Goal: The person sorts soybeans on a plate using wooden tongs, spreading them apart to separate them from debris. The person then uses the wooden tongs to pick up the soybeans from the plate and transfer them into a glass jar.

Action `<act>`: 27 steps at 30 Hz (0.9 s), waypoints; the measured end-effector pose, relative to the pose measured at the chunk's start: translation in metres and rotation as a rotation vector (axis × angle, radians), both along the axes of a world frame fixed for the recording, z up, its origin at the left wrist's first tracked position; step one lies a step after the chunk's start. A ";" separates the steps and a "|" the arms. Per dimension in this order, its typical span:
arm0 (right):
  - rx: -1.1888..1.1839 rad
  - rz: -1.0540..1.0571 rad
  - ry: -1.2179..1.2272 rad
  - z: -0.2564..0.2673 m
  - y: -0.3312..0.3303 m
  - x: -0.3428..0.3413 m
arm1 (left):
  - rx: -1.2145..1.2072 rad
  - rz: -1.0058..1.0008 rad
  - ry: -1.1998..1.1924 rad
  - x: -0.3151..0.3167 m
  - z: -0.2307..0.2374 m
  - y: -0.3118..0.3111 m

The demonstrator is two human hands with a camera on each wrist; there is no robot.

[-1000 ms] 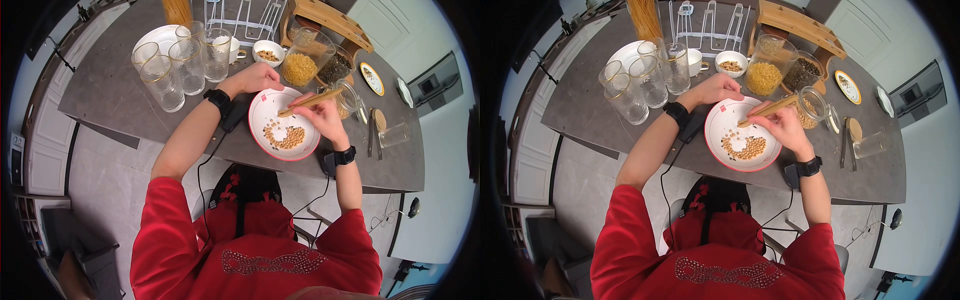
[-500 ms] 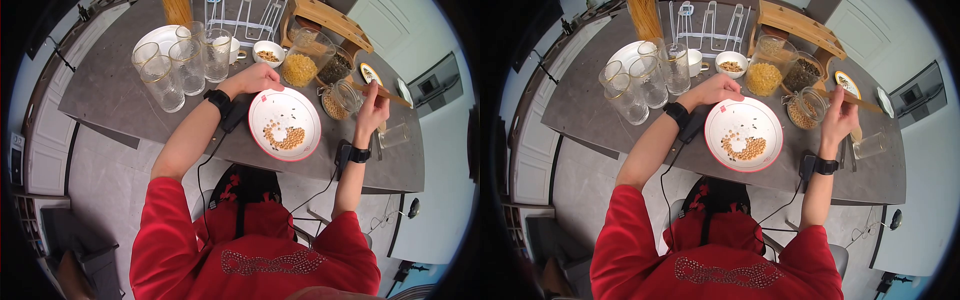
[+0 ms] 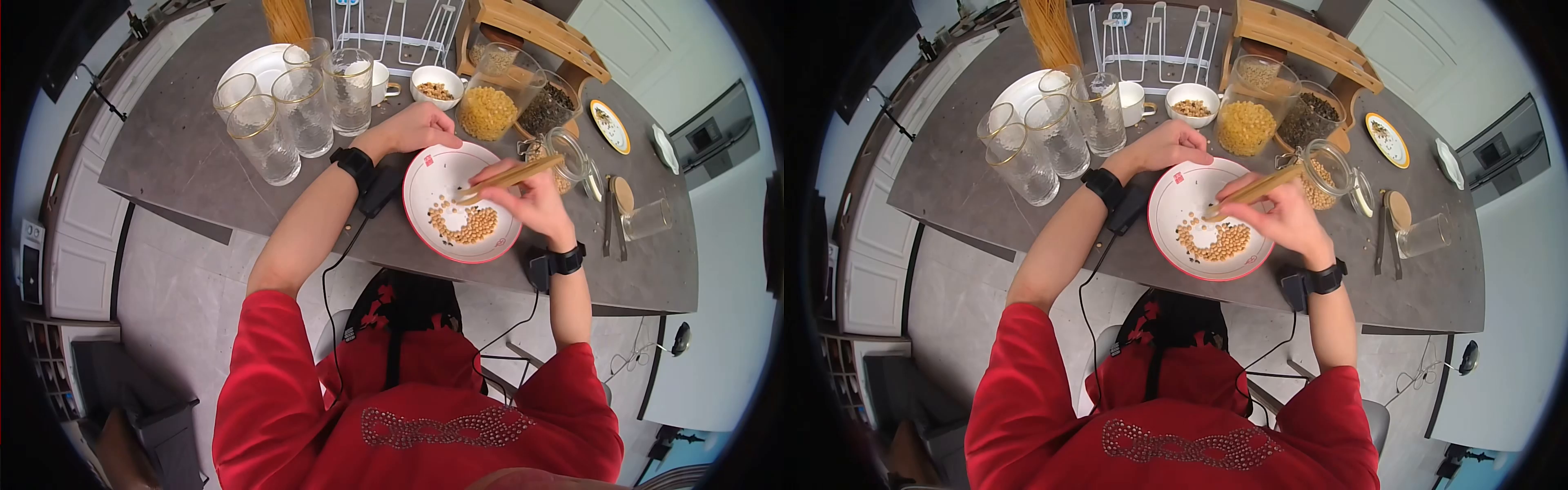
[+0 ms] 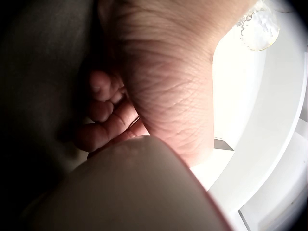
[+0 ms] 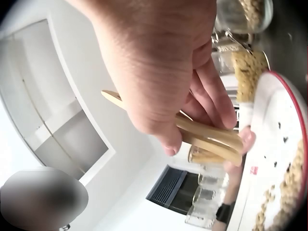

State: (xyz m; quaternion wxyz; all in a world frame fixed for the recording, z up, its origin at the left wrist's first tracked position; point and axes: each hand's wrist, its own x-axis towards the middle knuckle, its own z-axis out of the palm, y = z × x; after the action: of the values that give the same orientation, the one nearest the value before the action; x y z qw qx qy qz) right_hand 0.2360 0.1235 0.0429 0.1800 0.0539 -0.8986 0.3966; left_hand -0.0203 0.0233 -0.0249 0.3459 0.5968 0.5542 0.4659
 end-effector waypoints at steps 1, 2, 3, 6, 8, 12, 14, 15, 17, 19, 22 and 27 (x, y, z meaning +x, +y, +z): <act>0.000 0.002 0.000 -0.001 0.000 -0.002 | 0.001 0.001 -0.017 0.000 -0.001 -0.001; 0.048 0.024 -0.008 -0.003 0.000 -0.003 | -0.001 0.004 -0.022 0.000 -0.002 -0.002; 0.095 0.045 -0.017 -0.005 0.000 -0.003 | -0.005 0.018 -0.008 0.002 0.002 -0.004; -0.031 0.004 -0.056 -0.008 0.000 -0.004 | 0.006 0.013 0.010 0.001 -0.001 -0.001; -0.013 -0.007 -0.059 -0.008 0.002 -0.005 | 0.023 0.007 0.017 -0.004 -0.004 0.002; -0.003 -0.121 0.049 -0.006 0.001 -0.004 | 0.001 0.006 -0.004 0.002 0.001 -0.004; -0.077 -0.339 0.201 -0.004 0.015 0.000 | -0.006 0.016 0.004 0.003 0.003 -0.003; -0.160 -0.416 0.402 -0.003 0.021 0.001 | 0.014 0.012 0.016 0.002 0.000 -0.001; -0.088 -0.722 0.632 0.004 0.040 0.006 | 0.037 0.019 0.025 0.000 0.000 -0.003; 0.133 -0.949 0.645 0.010 0.059 0.017 | 0.010 0.013 0.021 0.002 0.003 -0.004; 0.095 -0.966 0.612 0.010 0.063 0.017 | 0.021 0.005 0.027 -0.001 -0.002 0.001; -0.272 -0.549 0.511 0.005 0.041 0.011 | 0.028 0.007 0.005 0.000 -0.005 0.000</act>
State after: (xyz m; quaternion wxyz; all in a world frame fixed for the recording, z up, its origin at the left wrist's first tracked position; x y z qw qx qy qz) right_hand 0.2466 0.1649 0.0477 0.5028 -0.1158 -0.7449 0.4229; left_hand -0.0206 0.0238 -0.0296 0.3344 0.6007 0.5508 0.4733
